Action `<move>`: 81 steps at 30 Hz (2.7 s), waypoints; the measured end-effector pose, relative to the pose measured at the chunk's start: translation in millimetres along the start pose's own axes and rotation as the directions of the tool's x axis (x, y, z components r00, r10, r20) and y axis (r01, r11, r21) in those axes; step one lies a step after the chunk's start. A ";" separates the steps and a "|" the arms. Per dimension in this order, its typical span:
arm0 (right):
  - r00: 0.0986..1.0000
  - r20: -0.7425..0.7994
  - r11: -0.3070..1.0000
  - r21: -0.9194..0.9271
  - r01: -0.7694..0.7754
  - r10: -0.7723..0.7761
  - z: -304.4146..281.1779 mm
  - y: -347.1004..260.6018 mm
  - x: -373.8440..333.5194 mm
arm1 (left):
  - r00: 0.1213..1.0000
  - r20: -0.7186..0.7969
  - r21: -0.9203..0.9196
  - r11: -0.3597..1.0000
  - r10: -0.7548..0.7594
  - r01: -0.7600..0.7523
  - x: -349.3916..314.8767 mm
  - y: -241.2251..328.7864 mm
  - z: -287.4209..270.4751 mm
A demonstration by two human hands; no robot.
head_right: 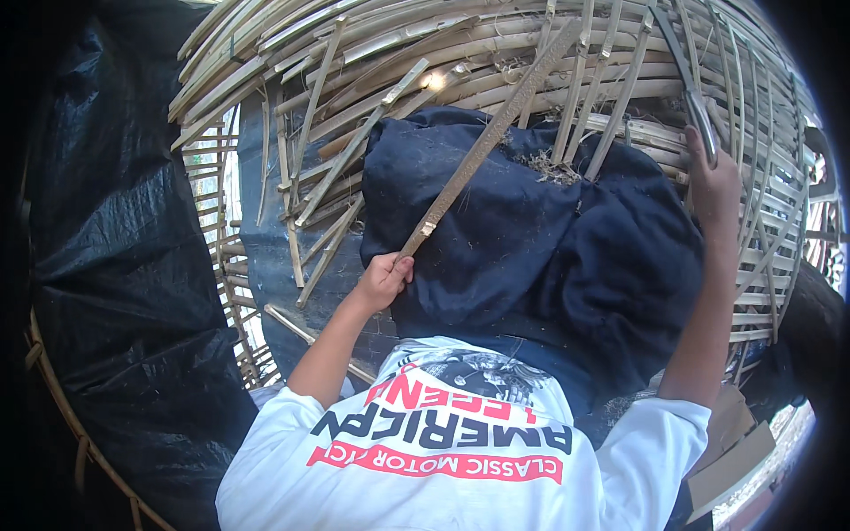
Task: The person scrapes thin bamboo slats using a wide metal blade, smoothing their surfaces while sitting on a covered platform.
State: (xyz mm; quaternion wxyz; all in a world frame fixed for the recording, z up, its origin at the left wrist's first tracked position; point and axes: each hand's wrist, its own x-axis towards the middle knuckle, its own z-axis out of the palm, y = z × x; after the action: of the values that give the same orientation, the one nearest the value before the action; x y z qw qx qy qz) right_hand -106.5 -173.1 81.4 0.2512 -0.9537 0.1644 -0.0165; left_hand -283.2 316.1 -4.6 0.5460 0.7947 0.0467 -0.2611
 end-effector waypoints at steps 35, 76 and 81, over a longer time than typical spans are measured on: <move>0.867 0.335 0.848 0.504 0.166 -0.369 111.2 -83.6 -156.7 | 0.921 0.260 -0.153 0.930 -0.289 0.335 17.5 2.9 -27.4; 0.853 0.237 0.863 -0.093 0.497 -0.466 93.6 -81.6 -25.5 | 0.896 0.222 -0.219 0.876 -0.385 0.431 19.8 22.5 -23.1; 0.772 0.269 0.809 0.057 0.585 -0.576 98.5 -115.0 -76.9 | 0.908 0.216 -0.180 0.899 -0.359 0.399 15.8 20.1 -24.2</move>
State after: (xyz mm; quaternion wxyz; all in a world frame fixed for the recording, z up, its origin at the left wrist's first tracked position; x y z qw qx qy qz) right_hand -132.9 -7.4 55.0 0.2396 -0.9543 -0.1739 0.0412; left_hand -253.6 326.3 11.5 0.5709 0.6784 0.1807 -0.4256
